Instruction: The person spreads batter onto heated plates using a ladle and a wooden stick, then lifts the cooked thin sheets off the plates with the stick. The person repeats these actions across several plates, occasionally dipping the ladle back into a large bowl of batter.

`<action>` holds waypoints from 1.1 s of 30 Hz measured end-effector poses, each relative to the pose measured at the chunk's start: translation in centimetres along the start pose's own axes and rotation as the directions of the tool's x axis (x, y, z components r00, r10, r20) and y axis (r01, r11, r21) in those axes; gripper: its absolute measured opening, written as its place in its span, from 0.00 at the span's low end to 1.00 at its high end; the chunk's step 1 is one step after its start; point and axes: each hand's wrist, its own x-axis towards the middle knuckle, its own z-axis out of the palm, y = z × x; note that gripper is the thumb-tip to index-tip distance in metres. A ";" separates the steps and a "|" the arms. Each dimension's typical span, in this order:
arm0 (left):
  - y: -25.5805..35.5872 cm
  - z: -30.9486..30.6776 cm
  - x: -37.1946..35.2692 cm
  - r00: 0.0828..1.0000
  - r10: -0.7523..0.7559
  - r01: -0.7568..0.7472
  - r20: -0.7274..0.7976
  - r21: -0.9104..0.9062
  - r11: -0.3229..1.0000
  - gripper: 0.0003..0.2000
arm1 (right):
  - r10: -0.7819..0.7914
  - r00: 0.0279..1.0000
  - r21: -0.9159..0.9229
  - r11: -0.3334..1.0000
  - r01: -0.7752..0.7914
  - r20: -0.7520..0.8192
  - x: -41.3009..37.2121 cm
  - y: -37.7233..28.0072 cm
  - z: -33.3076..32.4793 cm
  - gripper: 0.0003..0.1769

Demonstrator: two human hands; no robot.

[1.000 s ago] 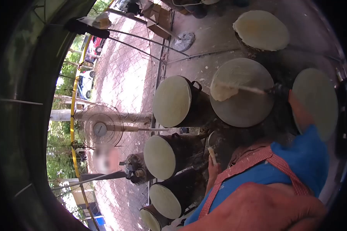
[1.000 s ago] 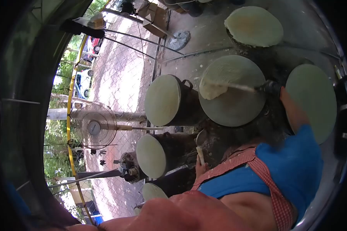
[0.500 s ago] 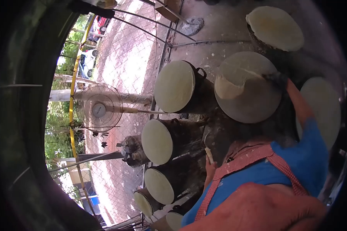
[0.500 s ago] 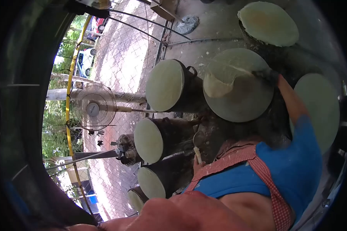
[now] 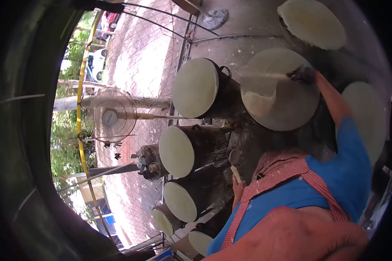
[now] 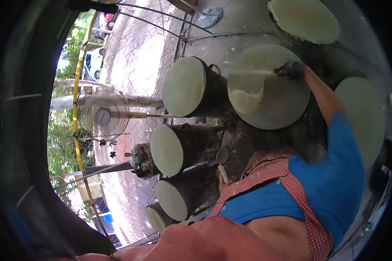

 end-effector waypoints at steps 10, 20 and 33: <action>-1.2 0.4 -1.0 0.987 -0.137 0.148 0.079 -0.171 0.974 0.36 | -0.039 0.974 0.079 0.997 0.021 0.225 -8.3 2.0 -2.3 0.12; -2.4 -4.0 -0.5 0.986 -0.082 0.106 0.145 -0.165 0.981 0.35 | 0.108 0.971 0.039 0.992 -0.119 0.214 -12.1 -2.6 -0.5 0.11; -2.9 -12.3 7.9 0.861 -0.085 0.187 0.501 -0.156 0.970 0.32 | 0.724 0.503 0.330 0.675 -0.660 -0.473 -20.1 -29.0 21.1 0.13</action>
